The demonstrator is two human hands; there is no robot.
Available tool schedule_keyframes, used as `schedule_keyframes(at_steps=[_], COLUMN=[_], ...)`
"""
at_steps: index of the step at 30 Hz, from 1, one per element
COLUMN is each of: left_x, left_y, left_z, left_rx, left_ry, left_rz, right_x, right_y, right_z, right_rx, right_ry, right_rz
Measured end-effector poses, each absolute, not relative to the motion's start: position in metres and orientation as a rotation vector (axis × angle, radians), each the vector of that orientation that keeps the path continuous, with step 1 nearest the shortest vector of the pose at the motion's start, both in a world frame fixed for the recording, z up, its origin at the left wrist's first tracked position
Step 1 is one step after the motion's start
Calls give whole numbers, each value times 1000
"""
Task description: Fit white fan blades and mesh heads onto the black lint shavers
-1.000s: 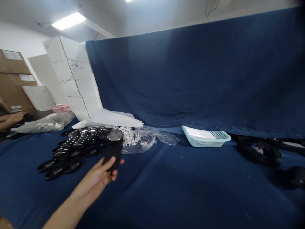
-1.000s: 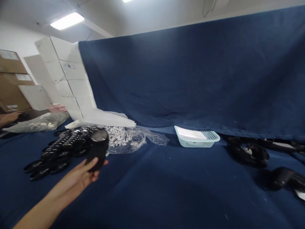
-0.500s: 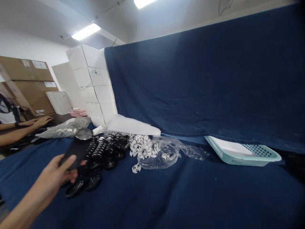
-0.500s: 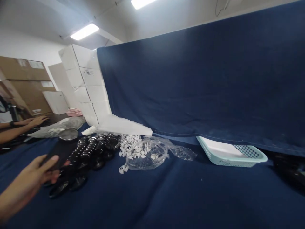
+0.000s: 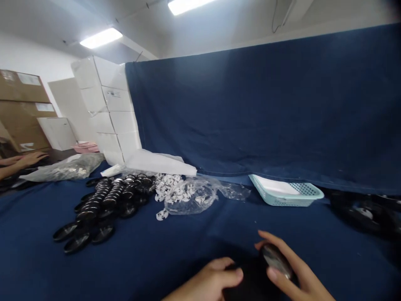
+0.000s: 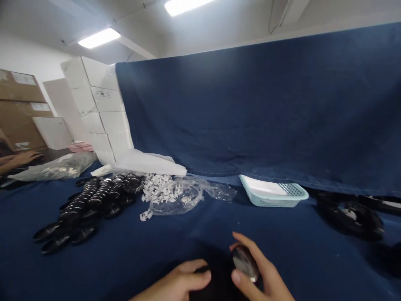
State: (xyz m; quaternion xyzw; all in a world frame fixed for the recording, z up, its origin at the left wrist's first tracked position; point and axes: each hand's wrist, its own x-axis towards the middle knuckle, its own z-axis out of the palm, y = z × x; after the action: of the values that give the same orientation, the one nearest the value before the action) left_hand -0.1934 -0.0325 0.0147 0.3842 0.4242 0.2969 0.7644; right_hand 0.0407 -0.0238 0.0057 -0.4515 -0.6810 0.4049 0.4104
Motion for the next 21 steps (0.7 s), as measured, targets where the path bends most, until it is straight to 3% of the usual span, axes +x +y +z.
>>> schedule_keyframes(at_steps=[11, 15, 21], left_x=[-122, -90, -43], left_y=[12, 23, 35], left_z=[11, 22, 32], left_rx=[663, 730, 947], left_ry=[494, 733, 1065], left_rz=[418, 447, 845], right_x=[75, 83, 95], right_y=[19, 25, 57], right_z=[44, 57, 61], right_rx=[-897, -853, -1153], right_ry=[-1794, -1912, -1837], right_rz=[979, 957, 790])
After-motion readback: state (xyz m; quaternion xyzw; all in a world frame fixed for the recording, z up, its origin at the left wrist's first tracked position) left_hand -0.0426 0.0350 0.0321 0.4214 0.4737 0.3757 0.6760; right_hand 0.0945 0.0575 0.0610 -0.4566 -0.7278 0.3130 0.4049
